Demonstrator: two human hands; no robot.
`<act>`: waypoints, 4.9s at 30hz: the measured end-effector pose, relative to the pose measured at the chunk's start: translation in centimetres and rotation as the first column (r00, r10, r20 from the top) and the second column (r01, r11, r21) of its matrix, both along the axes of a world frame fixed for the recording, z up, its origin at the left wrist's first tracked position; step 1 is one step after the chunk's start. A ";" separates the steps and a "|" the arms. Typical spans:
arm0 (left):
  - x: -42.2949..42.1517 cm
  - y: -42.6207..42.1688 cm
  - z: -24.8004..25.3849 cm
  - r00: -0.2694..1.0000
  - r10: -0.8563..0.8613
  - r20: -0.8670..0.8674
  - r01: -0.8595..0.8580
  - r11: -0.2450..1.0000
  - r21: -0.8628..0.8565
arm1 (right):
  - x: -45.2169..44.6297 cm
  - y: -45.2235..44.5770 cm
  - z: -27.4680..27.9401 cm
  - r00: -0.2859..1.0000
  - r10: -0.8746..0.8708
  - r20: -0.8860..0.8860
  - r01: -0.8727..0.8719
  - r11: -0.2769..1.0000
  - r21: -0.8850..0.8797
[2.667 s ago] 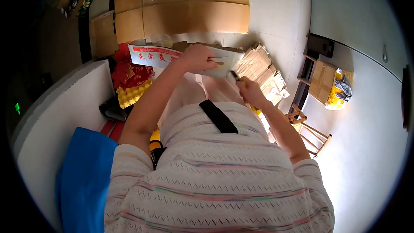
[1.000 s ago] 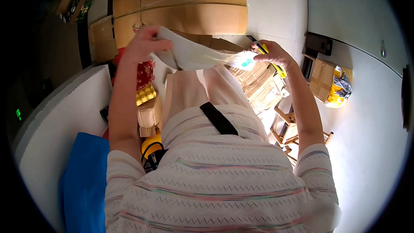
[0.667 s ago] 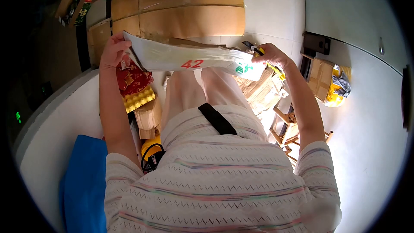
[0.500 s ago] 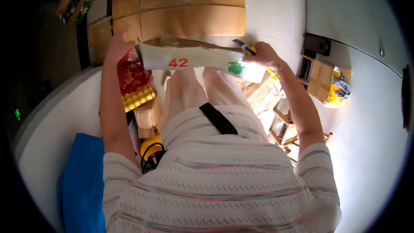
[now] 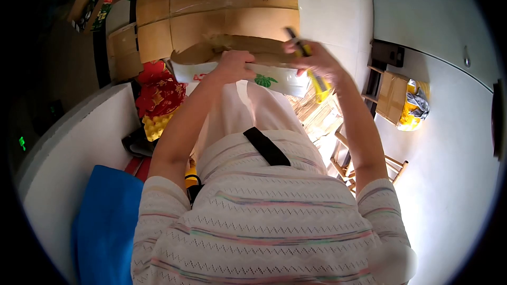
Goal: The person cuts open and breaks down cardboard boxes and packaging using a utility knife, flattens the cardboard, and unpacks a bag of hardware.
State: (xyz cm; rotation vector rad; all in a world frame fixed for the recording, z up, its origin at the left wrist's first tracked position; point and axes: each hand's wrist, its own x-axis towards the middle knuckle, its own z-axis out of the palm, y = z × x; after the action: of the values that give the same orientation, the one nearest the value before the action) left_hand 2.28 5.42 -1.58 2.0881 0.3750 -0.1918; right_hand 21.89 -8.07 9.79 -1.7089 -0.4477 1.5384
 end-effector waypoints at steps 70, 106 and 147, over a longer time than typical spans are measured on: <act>-3.8 0.2 4.0 0.966 0.226 0.128 -0.234 0.971 0.054 | -9.7 -3.9 -0.5 0.802 0.524 0.286 -0.412 0.833 -0.370; -4.4 -2.9 6.1 0.932 0.223 0.287 -0.239 0.971 0.025 | -8.1 -4.4 -1.8 0.832 -0.554 -0.044 0.524 0.809 -0.266; -2.2 -3.7 4.3 0.908 0.109 -0.405 -0.235 0.932 -0.277 | -7.7 -3.9 0.2 0.913 -0.281 0.294 0.294 0.956 0.000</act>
State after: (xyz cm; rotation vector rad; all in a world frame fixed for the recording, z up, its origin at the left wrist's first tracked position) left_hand 0.13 1.75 2.68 1.6775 0.7162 -0.5256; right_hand 14.16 -11.94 10.03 -1.9486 -0.2924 1.0970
